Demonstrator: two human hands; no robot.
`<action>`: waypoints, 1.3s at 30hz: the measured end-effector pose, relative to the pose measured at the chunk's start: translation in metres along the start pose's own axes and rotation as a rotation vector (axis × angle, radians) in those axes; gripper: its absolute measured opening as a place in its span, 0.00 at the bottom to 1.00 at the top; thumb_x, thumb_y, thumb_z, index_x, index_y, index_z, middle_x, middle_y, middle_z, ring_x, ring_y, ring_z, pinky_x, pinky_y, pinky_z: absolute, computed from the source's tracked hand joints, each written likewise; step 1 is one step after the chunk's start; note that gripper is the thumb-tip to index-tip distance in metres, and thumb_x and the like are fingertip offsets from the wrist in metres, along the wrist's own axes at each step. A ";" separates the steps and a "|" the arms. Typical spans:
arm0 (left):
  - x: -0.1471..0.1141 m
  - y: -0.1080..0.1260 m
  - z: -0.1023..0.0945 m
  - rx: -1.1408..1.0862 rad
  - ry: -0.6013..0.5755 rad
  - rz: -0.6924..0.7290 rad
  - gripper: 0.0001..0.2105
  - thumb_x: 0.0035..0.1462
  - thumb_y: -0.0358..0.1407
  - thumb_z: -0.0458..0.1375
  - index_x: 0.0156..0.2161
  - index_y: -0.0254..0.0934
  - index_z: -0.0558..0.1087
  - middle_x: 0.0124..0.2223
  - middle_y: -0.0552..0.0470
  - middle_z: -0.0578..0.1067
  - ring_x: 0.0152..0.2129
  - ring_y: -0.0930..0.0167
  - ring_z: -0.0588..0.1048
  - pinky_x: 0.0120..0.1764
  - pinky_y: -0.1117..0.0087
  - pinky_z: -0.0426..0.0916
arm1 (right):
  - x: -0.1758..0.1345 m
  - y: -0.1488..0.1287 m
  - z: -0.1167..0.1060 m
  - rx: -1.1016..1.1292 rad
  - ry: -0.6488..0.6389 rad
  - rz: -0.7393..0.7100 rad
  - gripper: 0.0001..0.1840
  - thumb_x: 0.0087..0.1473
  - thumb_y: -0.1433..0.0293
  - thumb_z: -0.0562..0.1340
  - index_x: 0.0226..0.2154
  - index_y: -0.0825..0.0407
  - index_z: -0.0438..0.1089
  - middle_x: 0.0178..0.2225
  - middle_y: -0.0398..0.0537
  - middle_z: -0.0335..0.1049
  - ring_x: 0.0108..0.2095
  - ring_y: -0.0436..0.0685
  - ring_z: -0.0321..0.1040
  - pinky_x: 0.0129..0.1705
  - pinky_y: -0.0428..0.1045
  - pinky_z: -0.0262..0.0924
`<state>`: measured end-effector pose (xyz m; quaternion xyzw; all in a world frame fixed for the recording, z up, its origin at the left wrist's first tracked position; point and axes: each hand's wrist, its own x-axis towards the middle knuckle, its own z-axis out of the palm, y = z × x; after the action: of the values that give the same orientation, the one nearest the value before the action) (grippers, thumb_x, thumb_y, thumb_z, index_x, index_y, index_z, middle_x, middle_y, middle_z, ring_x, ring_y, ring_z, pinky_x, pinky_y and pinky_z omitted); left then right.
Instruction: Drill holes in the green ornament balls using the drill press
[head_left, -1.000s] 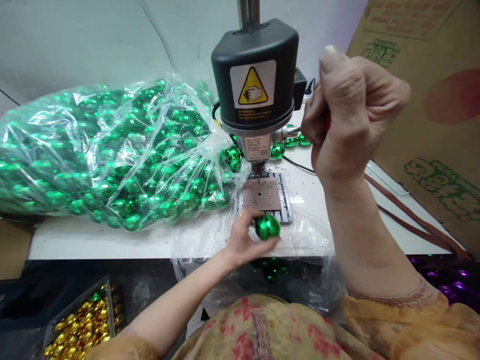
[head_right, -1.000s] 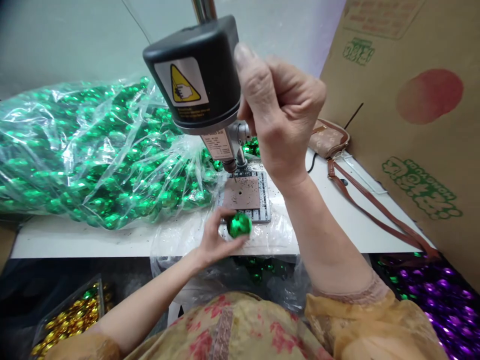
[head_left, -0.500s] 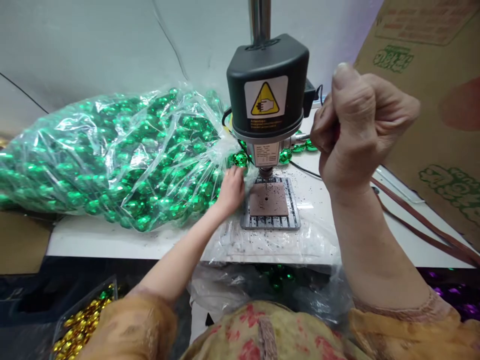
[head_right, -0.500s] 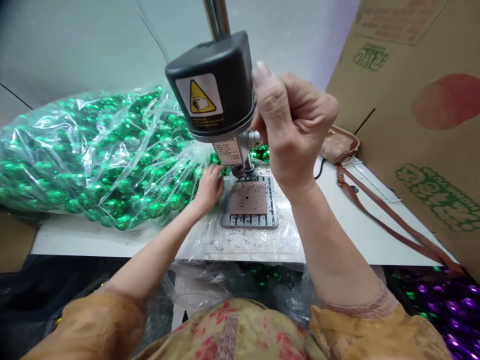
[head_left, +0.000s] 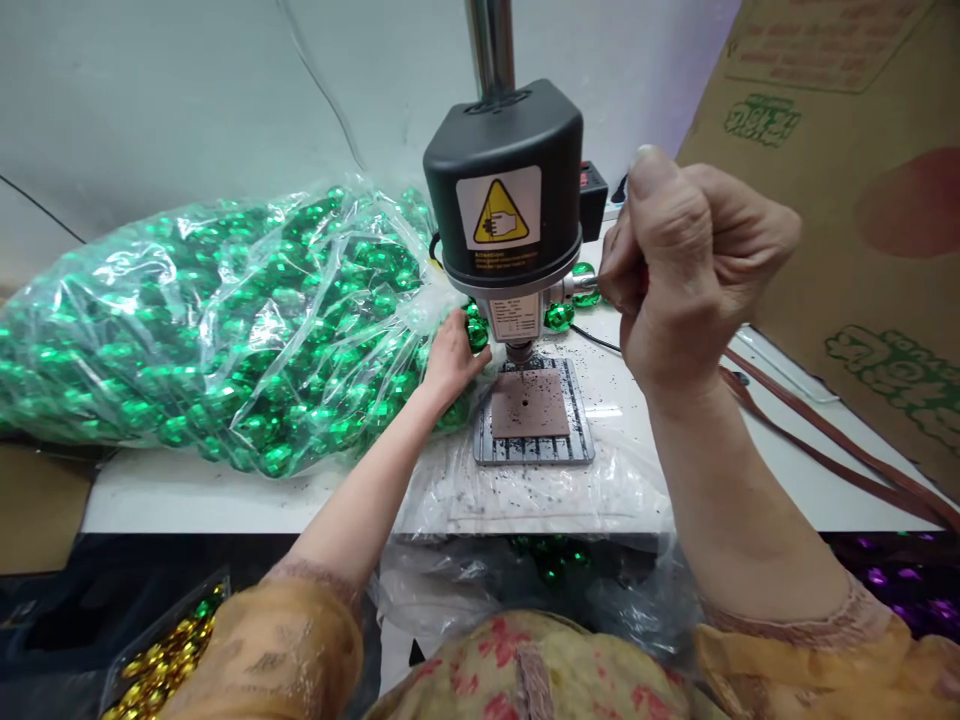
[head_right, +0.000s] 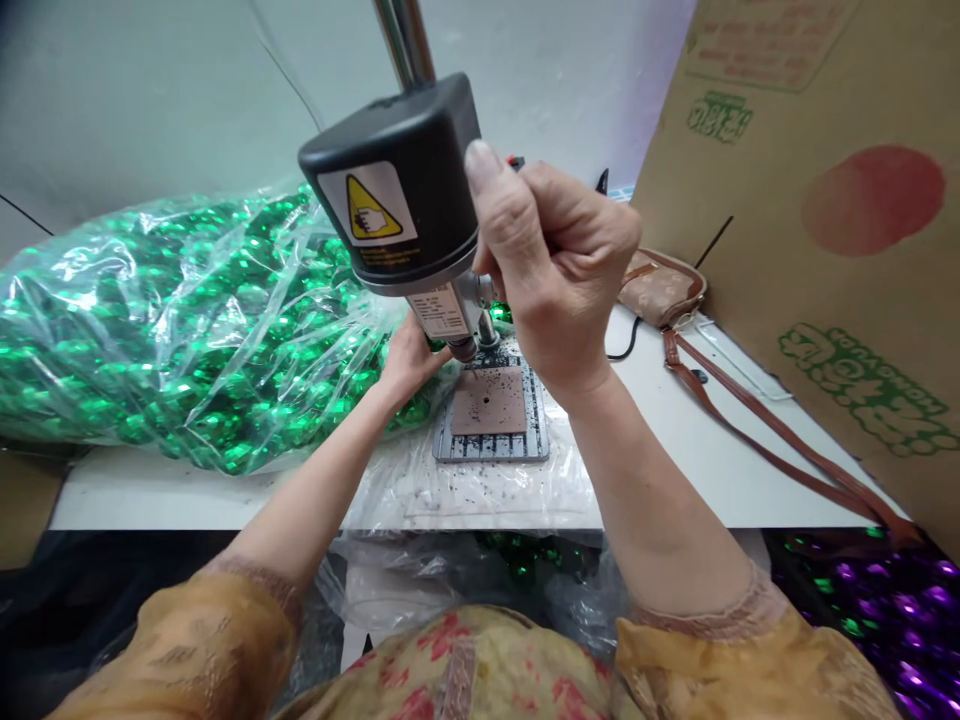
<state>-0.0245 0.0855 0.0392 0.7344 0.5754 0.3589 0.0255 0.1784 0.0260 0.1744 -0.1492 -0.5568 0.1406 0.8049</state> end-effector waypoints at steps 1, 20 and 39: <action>-0.014 0.007 -0.008 -0.043 0.037 -0.015 0.25 0.49 0.32 0.67 0.52 0.35 0.68 0.47 0.43 0.76 0.45 0.59 0.75 0.50 0.58 0.69 | 0.000 -0.001 0.000 -0.014 -0.004 0.006 0.25 0.61 0.65 0.62 0.15 0.51 0.58 0.14 0.36 0.50 0.14 0.42 0.46 0.20 0.48 0.47; -0.094 0.034 0.022 -0.846 -0.068 -0.361 0.25 0.51 0.48 0.70 0.49 0.39 0.69 0.44 0.48 0.77 0.40 0.69 0.77 0.44 0.68 0.71 | 0.000 -0.009 0.003 0.054 0.026 0.054 0.25 0.61 0.74 0.60 0.14 0.53 0.58 0.12 0.34 0.50 0.15 0.40 0.48 0.22 0.45 0.46; -0.095 0.038 0.033 -0.748 -0.044 -0.298 0.26 0.52 0.45 0.69 0.53 0.39 0.70 0.51 0.44 0.77 0.49 0.63 0.77 0.53 0.60 0.71 | 0.014 -0.005 0.011 0.029 0.053 0.023 0.26 0.57 0.67 0.65 0.12 0.51 0.59 0.10 0.35 0.50 0.12 0.43 0.42 0.21 0.50 0.42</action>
<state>0.0182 0.0031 -0.0153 0.5905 0.5044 0.5203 0.3551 0.1732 0.0280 0.1920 -0.1476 -0.5314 0.1541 0.8198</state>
